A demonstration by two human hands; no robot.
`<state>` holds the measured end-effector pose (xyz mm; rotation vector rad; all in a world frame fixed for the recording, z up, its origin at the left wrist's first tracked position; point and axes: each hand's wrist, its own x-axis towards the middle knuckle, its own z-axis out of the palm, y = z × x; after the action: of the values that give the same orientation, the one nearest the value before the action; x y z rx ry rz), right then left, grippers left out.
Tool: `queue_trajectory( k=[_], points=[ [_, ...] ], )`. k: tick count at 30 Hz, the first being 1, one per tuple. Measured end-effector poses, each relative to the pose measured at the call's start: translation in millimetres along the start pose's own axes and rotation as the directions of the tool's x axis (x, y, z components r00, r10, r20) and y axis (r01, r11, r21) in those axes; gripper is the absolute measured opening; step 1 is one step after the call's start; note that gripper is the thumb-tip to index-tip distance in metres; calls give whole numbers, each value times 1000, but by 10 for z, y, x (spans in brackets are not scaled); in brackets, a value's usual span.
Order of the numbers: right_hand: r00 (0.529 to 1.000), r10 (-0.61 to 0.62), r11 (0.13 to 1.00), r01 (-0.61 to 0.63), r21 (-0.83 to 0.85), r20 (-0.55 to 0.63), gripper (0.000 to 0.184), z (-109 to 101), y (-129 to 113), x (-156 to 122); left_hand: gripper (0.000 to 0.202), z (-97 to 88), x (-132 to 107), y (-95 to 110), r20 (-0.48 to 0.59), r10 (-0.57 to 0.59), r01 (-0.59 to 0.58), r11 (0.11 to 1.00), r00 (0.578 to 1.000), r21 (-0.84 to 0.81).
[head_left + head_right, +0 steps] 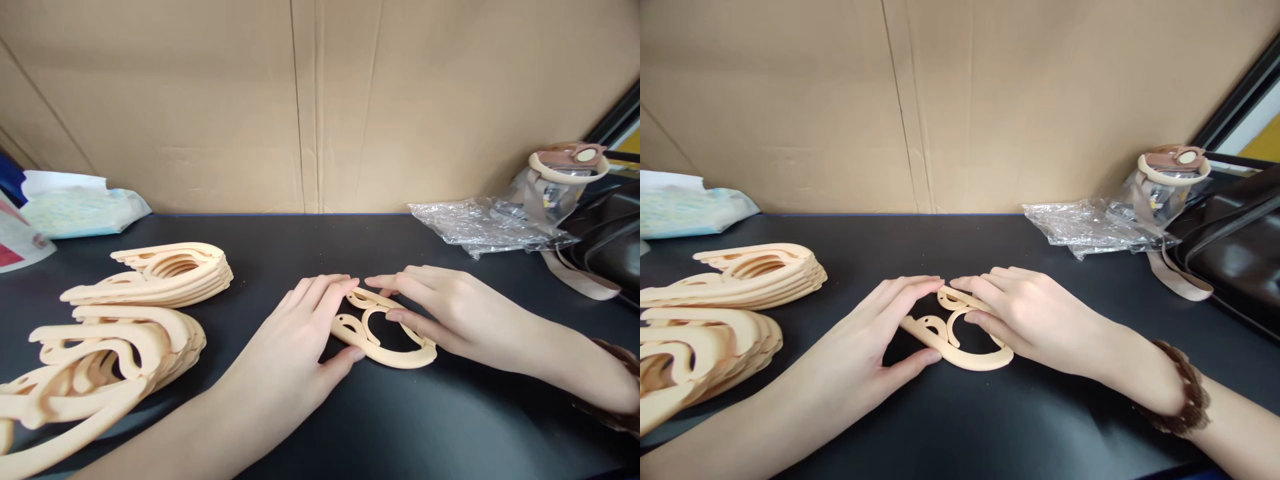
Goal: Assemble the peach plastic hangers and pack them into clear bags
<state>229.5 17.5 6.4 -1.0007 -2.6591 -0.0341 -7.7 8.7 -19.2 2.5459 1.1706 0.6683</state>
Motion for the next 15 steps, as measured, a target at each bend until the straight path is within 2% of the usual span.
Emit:
queue_trajectory(
  k=[3,6,8,11,15],
  points=[
    [997,31,984,-42,175,66,38,-26,-17,-20,70,24,-21,12,37,-8,7,1000,999,5],
    [988,60,936,-104,337,140,44,-32,-54,-34,87,47,-45,44,144,-31,31,1000,989,6],
    [983,105,901,-158,403,150,45,-21,-63,-36,88,41,-58,76,207,-21,18,1000,978,17],
    [981,184,915,-191,355,55,42,11,-23,-29,85,6,-67,120,229,29,-35,999,973,22],
    [978,191,964,-171,201,-82,44,35,53,-11,92,-24,-65,134,283,-8,1,1000,959,25]
  ],
)
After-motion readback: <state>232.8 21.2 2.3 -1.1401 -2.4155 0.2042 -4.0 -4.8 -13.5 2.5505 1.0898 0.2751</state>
